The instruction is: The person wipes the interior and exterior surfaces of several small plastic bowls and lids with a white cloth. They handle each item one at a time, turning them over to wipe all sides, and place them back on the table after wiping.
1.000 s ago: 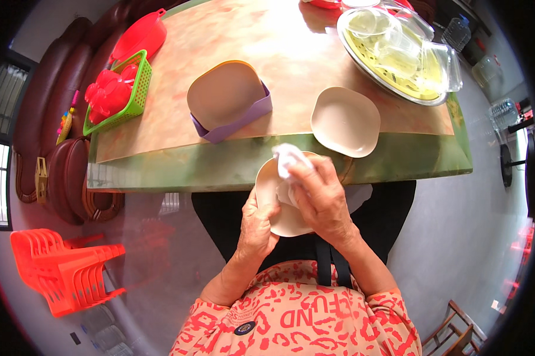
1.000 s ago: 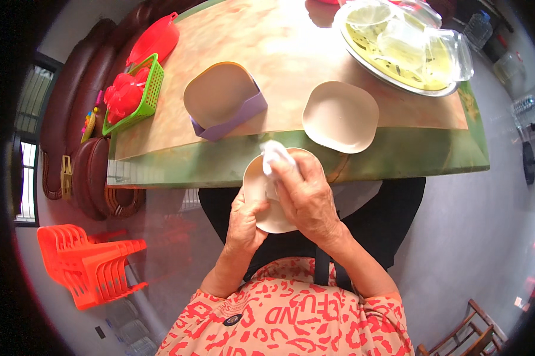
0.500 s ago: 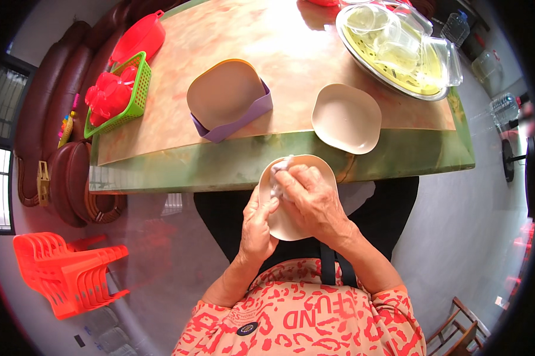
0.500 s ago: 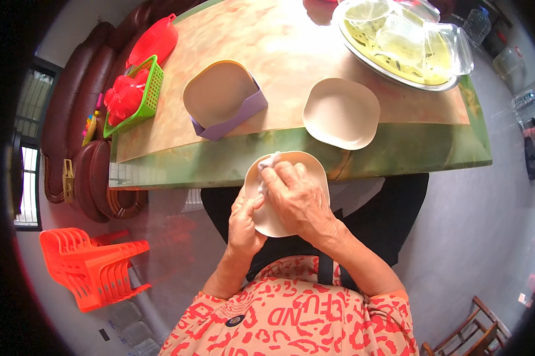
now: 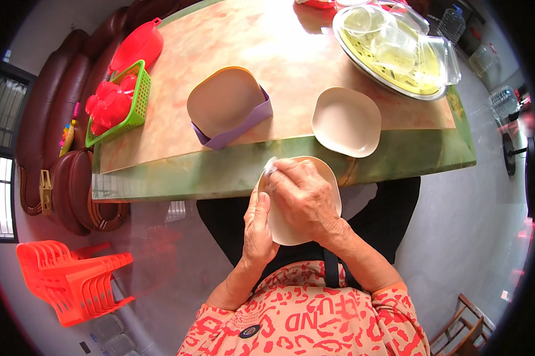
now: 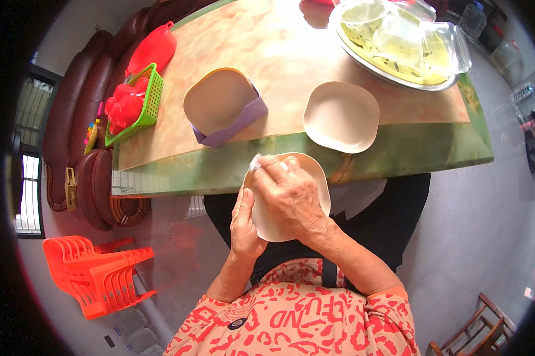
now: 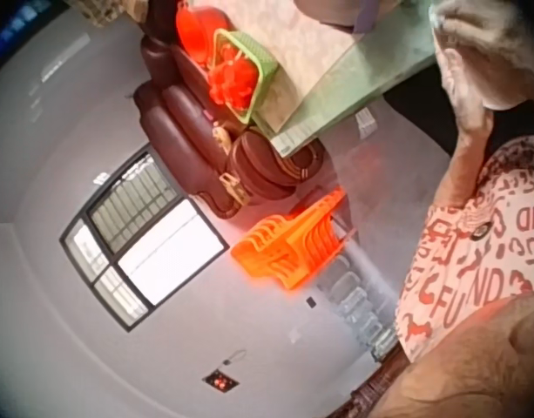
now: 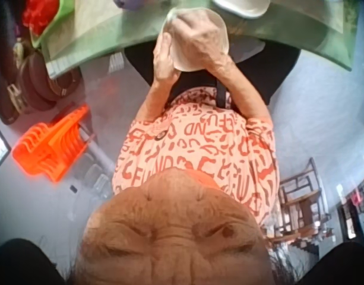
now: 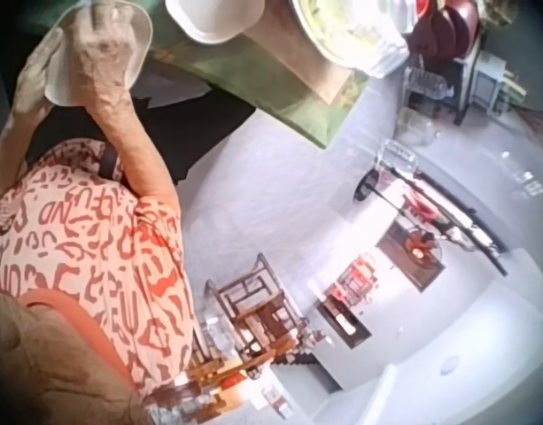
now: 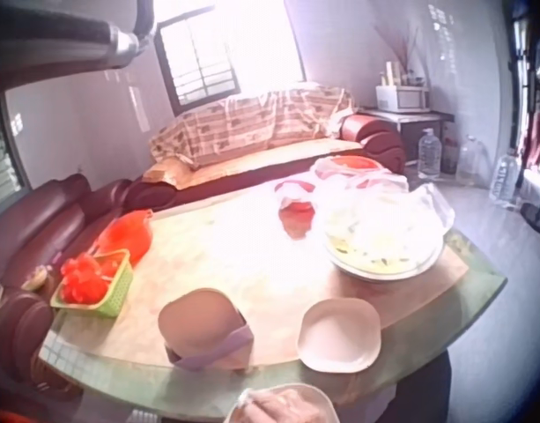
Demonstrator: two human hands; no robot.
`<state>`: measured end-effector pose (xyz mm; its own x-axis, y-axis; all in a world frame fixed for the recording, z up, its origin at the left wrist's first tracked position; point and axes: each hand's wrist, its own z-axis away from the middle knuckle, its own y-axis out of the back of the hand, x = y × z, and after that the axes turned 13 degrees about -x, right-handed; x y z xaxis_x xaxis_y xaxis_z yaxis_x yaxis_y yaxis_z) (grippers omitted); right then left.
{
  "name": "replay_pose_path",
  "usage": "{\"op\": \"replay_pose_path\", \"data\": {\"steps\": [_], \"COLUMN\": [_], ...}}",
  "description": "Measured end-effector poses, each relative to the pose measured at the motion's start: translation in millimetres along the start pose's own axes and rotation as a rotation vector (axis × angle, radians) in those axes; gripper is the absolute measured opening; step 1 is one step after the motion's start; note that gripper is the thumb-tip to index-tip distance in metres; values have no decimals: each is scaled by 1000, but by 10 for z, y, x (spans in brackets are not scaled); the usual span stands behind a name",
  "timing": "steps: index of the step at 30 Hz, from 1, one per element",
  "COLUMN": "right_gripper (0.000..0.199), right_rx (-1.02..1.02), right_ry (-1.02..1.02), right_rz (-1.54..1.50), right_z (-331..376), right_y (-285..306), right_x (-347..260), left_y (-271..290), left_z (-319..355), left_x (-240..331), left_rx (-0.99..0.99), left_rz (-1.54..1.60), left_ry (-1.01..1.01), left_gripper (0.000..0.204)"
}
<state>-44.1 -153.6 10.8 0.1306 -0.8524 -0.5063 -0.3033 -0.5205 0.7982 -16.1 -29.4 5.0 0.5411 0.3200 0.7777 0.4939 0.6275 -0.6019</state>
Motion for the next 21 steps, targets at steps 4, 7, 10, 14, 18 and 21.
{"op": "replay_pose_path", "data": {"steps": [4, 7, 10, 14, 18, 21], "right_gripper": [34, 31, 31, 27, 20, 15], "right_rx": [-12, 9, 66, -5, -173, -217], "right_ry": [167, -17, -143, -272, -282, -272], "right_rz": [-123, 89, 313, 524, 481, 505], "right_z": [-25, -25, -32, 44, 162, 190], "right_y": [-78, -104, -121, -121, -26, 32], "right_x": [6, -8, 83, 181, 123, 80], "left_y": [70, 40, 56, 138, 298, 382], "left_z": [4, -18, -48, -111, -228, -273], "left_x": [13, 7, -25, -41, -211, -225], "left_rx": [18, -7, 32, 72, 130, 159], "left_rz": [-76, -47, -55, -88, -152, -184], "left_ry": [-10, -50, -108, -165, -211, -249], "left_gripper": [48, 46, 43, 39, 36, 31]}}
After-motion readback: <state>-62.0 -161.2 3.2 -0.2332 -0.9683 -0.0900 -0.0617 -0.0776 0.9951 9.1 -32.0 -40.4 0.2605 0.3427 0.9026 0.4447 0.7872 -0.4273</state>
